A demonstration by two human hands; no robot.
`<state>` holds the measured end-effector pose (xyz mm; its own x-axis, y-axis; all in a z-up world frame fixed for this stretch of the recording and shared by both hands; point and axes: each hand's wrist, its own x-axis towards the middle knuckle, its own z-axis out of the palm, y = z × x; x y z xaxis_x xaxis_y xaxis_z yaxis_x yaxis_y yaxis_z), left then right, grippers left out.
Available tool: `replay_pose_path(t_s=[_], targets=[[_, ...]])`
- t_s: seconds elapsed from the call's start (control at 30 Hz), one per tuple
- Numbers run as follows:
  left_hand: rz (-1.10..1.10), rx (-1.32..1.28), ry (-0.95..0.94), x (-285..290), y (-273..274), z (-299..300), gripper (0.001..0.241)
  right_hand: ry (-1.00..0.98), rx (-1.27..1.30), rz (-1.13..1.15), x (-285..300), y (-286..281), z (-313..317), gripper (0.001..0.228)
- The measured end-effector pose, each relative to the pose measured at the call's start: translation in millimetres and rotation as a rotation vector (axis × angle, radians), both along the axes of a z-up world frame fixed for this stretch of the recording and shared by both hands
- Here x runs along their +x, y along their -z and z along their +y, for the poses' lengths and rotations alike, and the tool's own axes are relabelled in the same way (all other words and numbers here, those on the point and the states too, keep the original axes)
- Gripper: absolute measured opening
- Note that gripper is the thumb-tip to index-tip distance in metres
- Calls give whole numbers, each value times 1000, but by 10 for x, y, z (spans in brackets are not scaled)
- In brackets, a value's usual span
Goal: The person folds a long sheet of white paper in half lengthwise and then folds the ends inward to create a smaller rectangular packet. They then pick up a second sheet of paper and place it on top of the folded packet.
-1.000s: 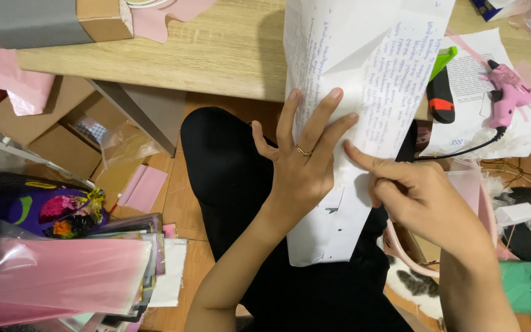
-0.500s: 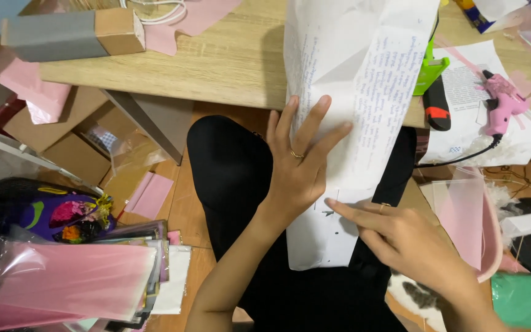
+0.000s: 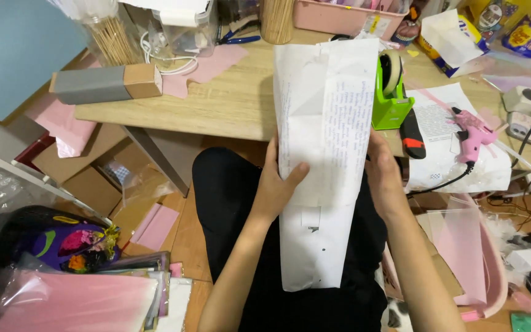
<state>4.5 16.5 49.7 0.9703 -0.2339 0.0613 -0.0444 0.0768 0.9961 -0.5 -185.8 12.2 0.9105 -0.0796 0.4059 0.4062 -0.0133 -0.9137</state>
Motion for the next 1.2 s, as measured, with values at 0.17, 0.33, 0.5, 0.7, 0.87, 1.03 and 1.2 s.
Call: replay_pose_path(t_s=[0.17,0.33,0.5,0.7,0.87,1.03,1.2], targets=[[-4,-43,-6,-46,97,-32,115,17,87,195,251,359,72,83],[-35,-101,11,62,406,81,114,107,-96,75,-162,-133,467,85],[-96,-329,181,266,613,229,131,300,-470,6,-467,-25,451,105],[-30,-402,370,757,1068,198,106,571,-366,-219,-288,129,-126,59],[-69,-393,378,1122,1221,171,77,373,74,47,-9,91,-504,74],[-213,-250,301,708,524,228,65,336,71,96,-215,-91,-423,63],[-523,-97,9,426,412,106,54,441,-66,3,-415,-137,-203,67]])
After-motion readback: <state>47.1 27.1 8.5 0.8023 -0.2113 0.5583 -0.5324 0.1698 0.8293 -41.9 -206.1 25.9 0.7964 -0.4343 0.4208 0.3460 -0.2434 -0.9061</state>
